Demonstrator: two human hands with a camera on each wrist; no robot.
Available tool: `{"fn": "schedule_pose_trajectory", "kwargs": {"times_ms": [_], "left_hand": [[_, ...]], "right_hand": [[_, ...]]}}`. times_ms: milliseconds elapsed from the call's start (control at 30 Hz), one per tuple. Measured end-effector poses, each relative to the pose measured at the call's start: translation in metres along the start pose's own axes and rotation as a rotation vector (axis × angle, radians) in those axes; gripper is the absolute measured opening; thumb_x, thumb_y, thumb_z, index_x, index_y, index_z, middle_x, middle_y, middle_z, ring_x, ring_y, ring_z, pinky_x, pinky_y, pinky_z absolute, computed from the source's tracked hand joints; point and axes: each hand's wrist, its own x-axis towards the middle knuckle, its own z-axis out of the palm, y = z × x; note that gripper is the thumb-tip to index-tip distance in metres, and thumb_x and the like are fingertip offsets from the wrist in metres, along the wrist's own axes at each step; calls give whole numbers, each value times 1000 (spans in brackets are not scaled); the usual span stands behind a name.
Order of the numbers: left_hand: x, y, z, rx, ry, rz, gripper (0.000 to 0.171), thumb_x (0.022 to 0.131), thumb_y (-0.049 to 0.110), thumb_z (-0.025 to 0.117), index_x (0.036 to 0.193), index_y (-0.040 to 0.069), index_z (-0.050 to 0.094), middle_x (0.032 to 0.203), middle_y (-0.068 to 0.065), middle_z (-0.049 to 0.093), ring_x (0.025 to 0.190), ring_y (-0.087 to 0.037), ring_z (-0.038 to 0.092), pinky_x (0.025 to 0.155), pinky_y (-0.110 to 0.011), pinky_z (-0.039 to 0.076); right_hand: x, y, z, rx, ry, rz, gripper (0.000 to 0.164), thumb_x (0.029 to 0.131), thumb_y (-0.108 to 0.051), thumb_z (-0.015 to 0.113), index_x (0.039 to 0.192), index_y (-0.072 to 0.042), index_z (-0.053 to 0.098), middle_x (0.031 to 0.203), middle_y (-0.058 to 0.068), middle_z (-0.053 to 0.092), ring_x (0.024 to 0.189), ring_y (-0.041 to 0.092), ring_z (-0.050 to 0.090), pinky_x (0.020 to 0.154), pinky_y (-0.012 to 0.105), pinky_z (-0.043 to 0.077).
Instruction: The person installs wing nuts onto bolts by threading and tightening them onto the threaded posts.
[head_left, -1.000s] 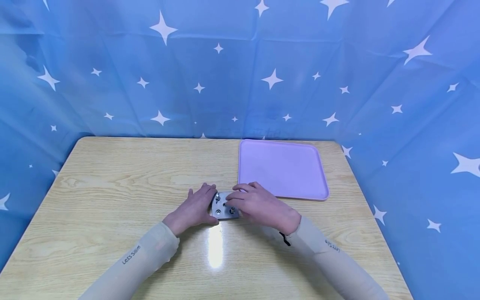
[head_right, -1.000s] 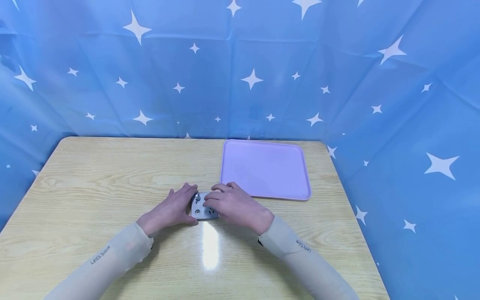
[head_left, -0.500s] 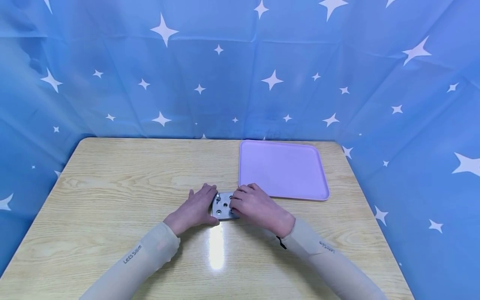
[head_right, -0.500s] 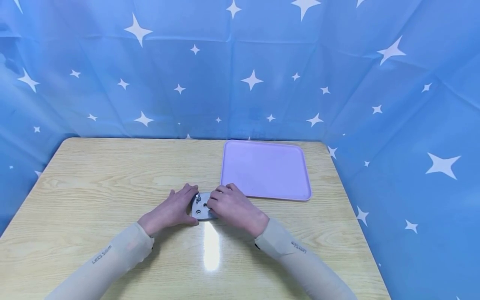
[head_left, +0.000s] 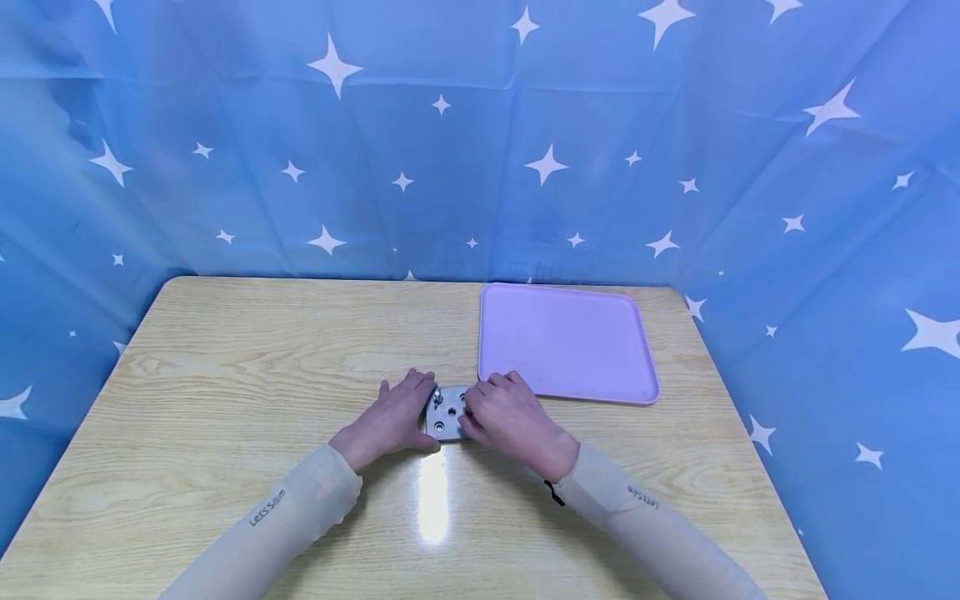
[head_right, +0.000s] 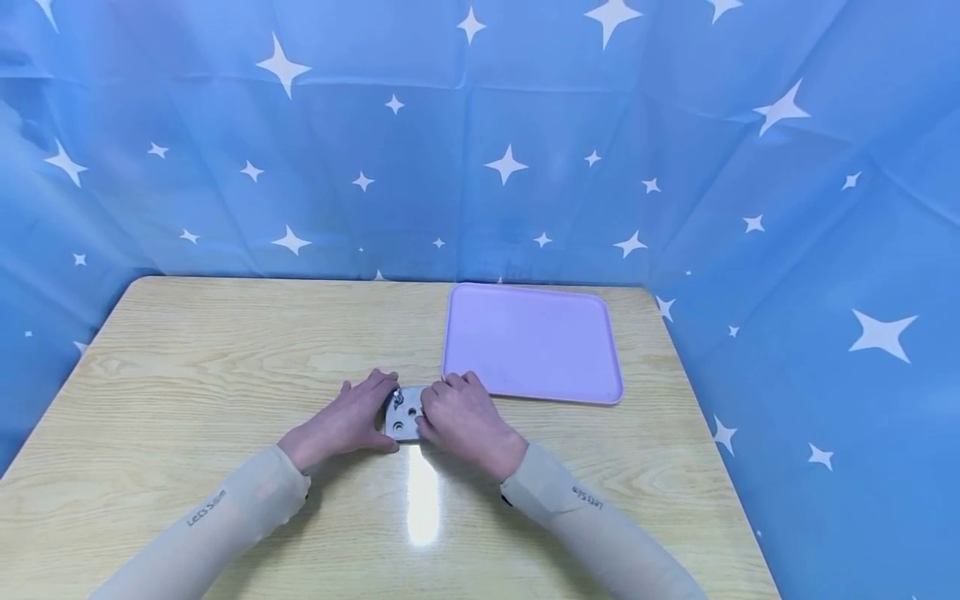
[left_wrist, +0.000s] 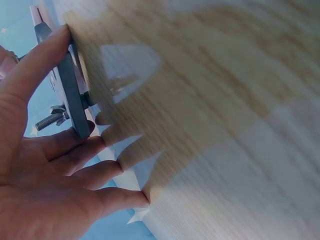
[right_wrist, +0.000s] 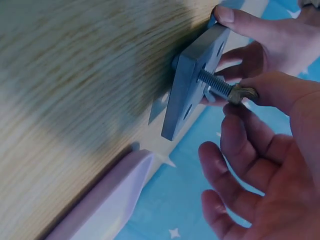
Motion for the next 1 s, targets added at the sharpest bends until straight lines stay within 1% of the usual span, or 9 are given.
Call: {"fn": "schedule_pose_trajectory", "kwargs": {"times_ms": [133, 200, 267, 400, 500, 567, 667, 867, 1000], "left_hand": [[1, -1, 3, 3, 1, 7, 99, 71, 30, 96, 148, -8, 46, 157, -27, 41, 148, -48, 32, 110, -78, 24], [1, -1, 3, 5, 0, 8, 99, 72, 30, 96, 148, -8, 46, 157, -26, 41, 148, -48, 31, 110, -78, 24], [1, -1, 2, 10, 0, 8, 99, 72, 30, 96, 148, -8, 46, 157, -26, 41, 148, -47, 31, 110, -78, 24], [2, -1, 0, 8, -5, 2, 99, 72, 30, 96, 148, -8, 46, 157, -26, 40, 148, -48, 31, 110, -78, 24], [2, -1, 0, 9, -13, -3, 99, 72, 31, 96, 149, -7, 45, 158, -25, 40, 149, -47, 30, 110, -78, 23], [2, -1, 0, 11, -14, -6, 100, 72, 31, 96, 149, -7, 45, 158, -25, 40, 149, -47, 30, 110, -78, 23], [2, -2, 1, 15, -15, -11, 99, 72, 31, 96, 149, -7, 45, 158, -25, 40, 149, -47, 30, 111, -78, 23], [2, -1, 1, 2, -15, -10, 98, 72, 30, 96, 148, -8, 46, 158, -26, 40, 149, -47, 30, 111, -78, 23], [2, -1, 1, -1, -18, -11, 99, 73, 30, 95, 149, -7, 45, 159, -25, 39, 150, -47, 29, 111, -78, 22]], "right_hand": [[-2, -1, -2, 15, -46, 46, 30, 94, -42, 73, 79, -17, 64, 78, -3, 65, 75, 19, 60, 71, 37, 48], [-3, 1, -6, 51, -71, 67, 32, 96, -48, 70, 88, -17, 70, 86, -3, 68, 82, 20, 61, 76, 39, 49], [-3, 4, -10, 96, -90, 63, 33, 98, -48, 68, 100, -16, 74, 97, -2, 71, 94, 21, 63, 83, 41, 50], [-2, 14, -17, 165, -112, -76, 29, 97, -23, 71, 126, -15, 72, 127, -1, 70, 120, 23, 61, 94, 46, 51], [-3, 19, -22, 181, -182, -181, 45, 91, -6, 75, 133, -20, 69, 139, -4, 64, 132, 24, 55, 99, 48, 50], [-3, 21, -23, 169, -220, -216, 50, 88, -4, 79, 133, -21, 69, 140, -6, 64, 134, 23, 53, 99, 47, 49], [-4, 23, -22, 157, -235, -238, 46, 88, -6, 81, 130, -22, 70, 136, -8, 65, 132, 22, 54, 99, 45, 48], [-3, 20, -16, 155, -161, -259, 25, 92, -15, 80, 115, -21, 75, 122, -10, 70, 121, 18, 59, 97, 40, 49], [-1, 16, -13, 116, -128, -263, 14, 93, -18, 79, 106, -22, 76, 114, -8, 71, 114, 17, 61, 97, 39, 50]]}}
